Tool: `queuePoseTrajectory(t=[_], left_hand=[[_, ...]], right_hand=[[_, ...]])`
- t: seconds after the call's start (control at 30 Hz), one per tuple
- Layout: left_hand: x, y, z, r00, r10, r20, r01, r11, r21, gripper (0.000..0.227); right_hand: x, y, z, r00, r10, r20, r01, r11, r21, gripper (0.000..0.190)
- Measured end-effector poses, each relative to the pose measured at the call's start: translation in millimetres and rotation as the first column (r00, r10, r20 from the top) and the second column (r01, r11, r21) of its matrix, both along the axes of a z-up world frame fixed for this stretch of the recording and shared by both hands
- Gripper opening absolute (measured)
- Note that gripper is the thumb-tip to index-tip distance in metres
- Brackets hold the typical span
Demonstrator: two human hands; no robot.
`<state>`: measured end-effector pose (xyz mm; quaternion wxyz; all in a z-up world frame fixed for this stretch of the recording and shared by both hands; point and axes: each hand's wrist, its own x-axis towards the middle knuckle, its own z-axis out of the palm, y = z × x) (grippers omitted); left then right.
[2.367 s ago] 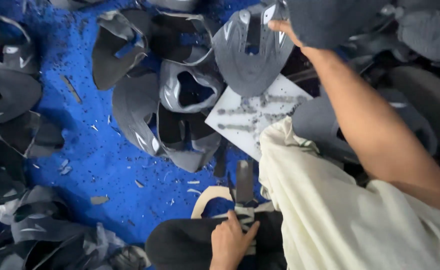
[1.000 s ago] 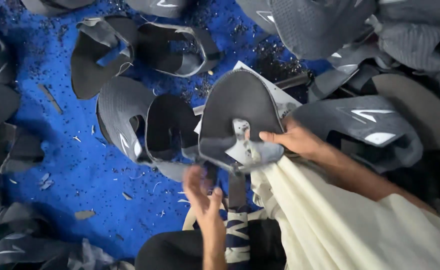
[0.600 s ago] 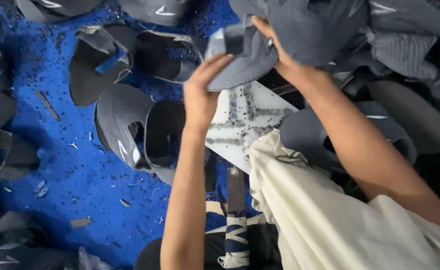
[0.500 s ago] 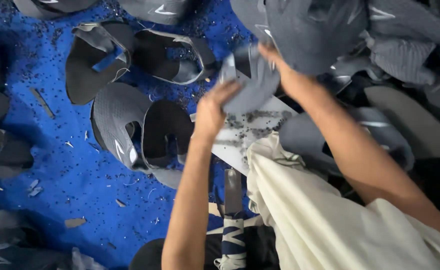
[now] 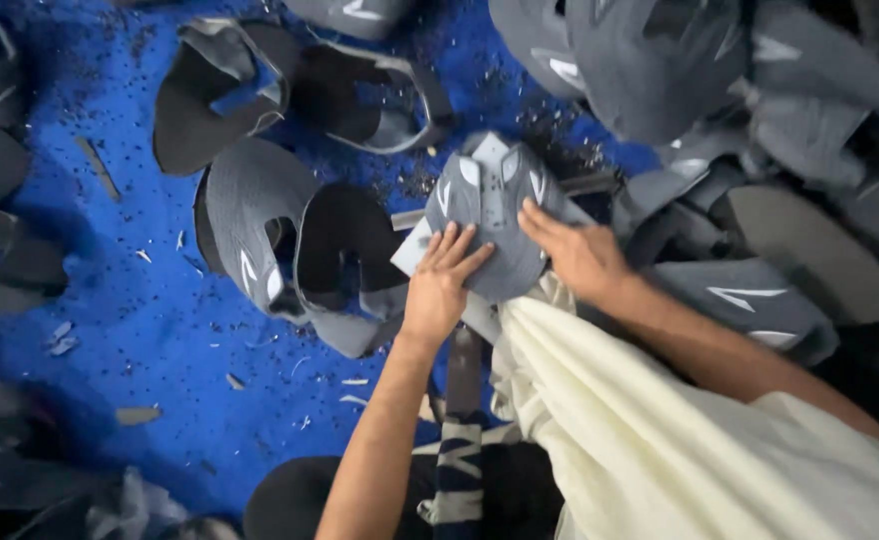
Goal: Punching holes into shoe upper components using a hand punch tool and a metal template.
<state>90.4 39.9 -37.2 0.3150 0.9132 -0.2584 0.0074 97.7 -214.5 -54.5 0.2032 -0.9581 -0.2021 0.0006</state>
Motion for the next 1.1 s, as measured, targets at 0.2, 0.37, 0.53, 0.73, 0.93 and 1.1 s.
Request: queuePoseTrajectory(t=[0.2, 0.37, 0.53, 0.73, 0.93, 1.1], left_hand=[[-45, -13, -5, 0.996, -0.056, 0.066, 0.034, 0.954, 0.299, 0.066], [-64, -24, 12, 0.996, 0.088, 0.014, -0.089, 0.956, 0.28, 0.054], [-140, -7, 65, 0.918, 0.339, -0.207, -0.279, 0.921, 0.273, 0.053], [-217, -2, 75, 0.666, 0.568, -0.484, -0.304, 0.799, 0.518, 0.091], [-238, 10, 78, 0.38, 0.594, -0.709, -0.576, 0.752, 0.322, 0.088], [-186, -8, 141, 0.429, 0.497, -0.754, -0.738, 0.675, 0.025, 0.089]], right_hand=[[-14, 4, 2, 0.982, 0.077, -0.172, -0.086, 0.995, -0.047, 0.063], [8, 20, -10, 0.974, 0.064, -0.217, -0.113, 0.968, -0.223, 0.035], [61, 11, 19, 0.875, -0.109, -0.471, 0.357, 0.803, 0.477, 0.025], [81, 23, -31, 0.748, 0.304, -0.59, 0.432, 0.453, 0.78, 0.009], [74, 24, -53, 0.751, 0.366, -0.549, 0.386, 0.431, 0.816, 0.005], [58, 27, -41, 0.877, 0.254, -0.408, 0.218, 0.546, 0.809, 0.006]])
